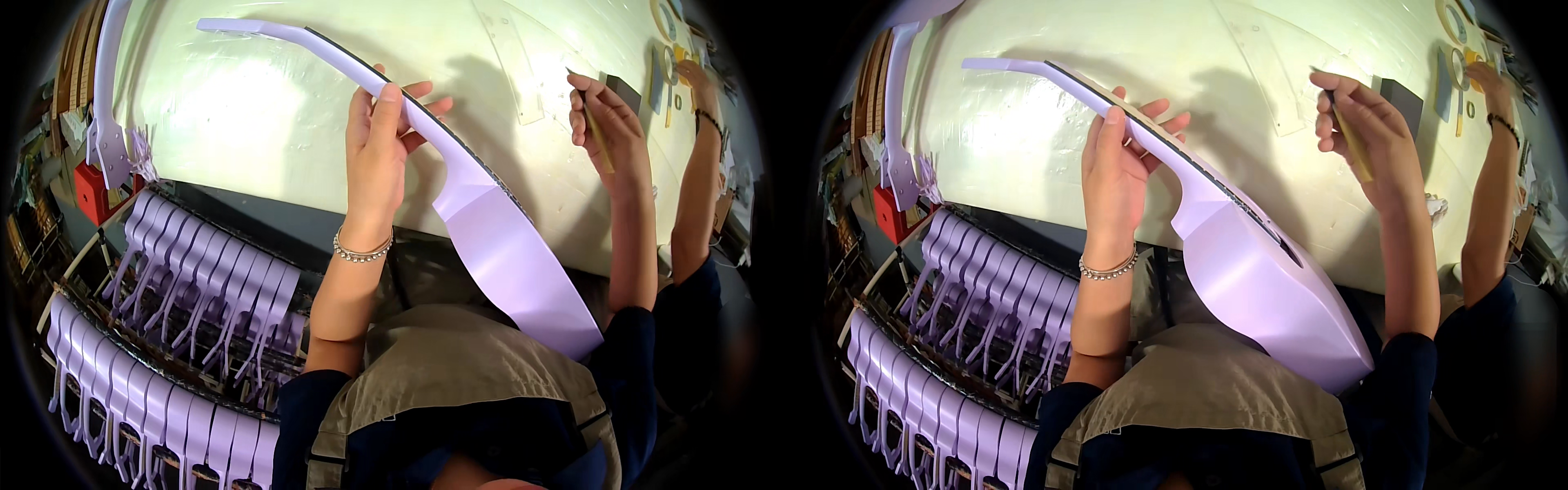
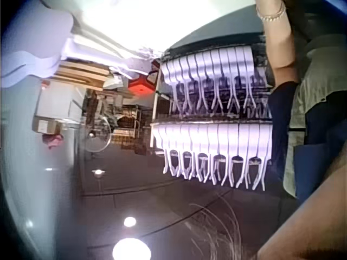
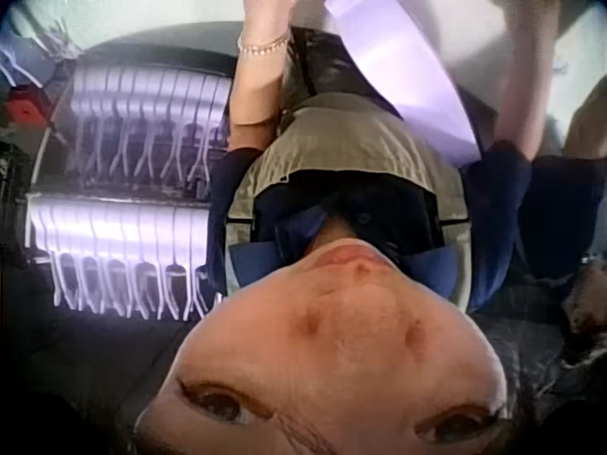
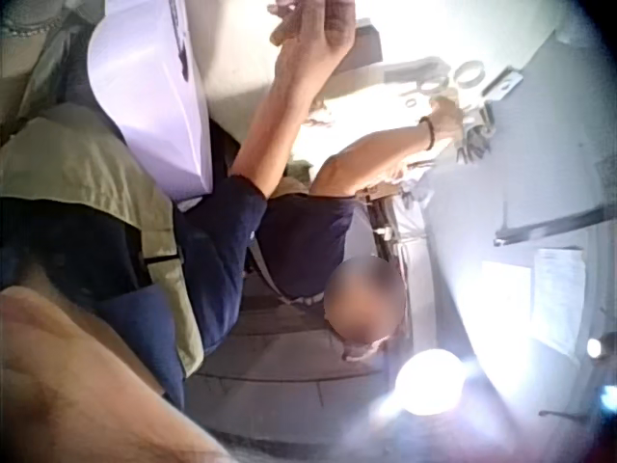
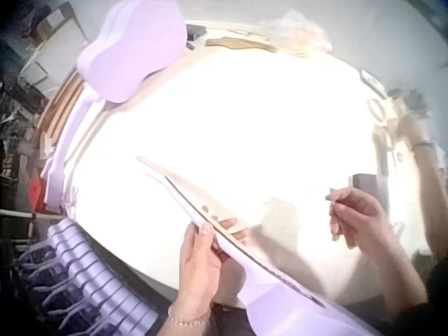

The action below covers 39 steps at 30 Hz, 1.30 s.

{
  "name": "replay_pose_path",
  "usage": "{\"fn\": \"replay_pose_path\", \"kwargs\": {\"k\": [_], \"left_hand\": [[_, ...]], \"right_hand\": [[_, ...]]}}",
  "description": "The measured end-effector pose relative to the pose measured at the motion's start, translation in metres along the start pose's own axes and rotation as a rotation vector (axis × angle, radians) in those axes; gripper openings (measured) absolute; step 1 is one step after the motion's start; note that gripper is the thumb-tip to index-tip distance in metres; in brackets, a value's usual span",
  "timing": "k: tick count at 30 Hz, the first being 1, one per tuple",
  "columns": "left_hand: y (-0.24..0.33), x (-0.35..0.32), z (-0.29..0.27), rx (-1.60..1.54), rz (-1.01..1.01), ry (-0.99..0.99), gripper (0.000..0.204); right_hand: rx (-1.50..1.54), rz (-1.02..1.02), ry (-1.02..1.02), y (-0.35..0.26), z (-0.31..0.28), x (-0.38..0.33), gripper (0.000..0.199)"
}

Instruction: The person repeatedly picks up light purple plastic guitar-shaped parts from a nearby rack. They use a sanding block to smooth the edges and surfaces of each part, then place the finished item back onto the rack. The process is repeated for multiple units in a continuous loop.

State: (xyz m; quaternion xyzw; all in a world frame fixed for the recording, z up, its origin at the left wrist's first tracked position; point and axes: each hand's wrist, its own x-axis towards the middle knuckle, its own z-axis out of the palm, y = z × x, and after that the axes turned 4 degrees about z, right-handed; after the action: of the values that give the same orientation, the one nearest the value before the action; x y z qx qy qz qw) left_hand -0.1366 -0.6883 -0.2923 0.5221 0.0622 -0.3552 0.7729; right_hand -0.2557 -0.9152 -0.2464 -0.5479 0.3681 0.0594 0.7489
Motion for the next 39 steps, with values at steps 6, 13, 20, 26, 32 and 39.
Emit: {"fn": "replay_pose_path", "kwargs": {"k": [6,13,20,26,32,39], "left_hand": [[-0.015,-0.021,0.013,-0.080,-0.110,-0.108,0.058],[-0.033,-0.042,0.014,-0.092,-0.099,-0.238,0.073],[-0.036,-0.039,0.007,-0.139,-0.067,-0.336,0.079],[-0.042,-0.038,0.005,-0.206,-0.091,-0.322,0.074],[-0.044,-0.039,0.007,-0.283,-0.095,-0.283,0.075],[-0.040,-0.040,0.013,-0.318,-0.119,-0.236,0.075]], "right_hand": [[0.386,-0.229,-0.411,0.005,0.017,0.018,0.072],[-0.134,-0.377,-0.265,-0.004,0.064,0.031,0.019],[-0.457,-0.571,-0.377,-0.011,0.093,0.052,0.010],[-0.635,-0.690,-0.444,-0.016,0.100,0.064,0.011],[-0.962,-0.883,-0.531,-0.028,0.082,0.052,0.017],[-0.930,-0.784,-0.482,-0.024,0.074,0.035,0.020]]}}
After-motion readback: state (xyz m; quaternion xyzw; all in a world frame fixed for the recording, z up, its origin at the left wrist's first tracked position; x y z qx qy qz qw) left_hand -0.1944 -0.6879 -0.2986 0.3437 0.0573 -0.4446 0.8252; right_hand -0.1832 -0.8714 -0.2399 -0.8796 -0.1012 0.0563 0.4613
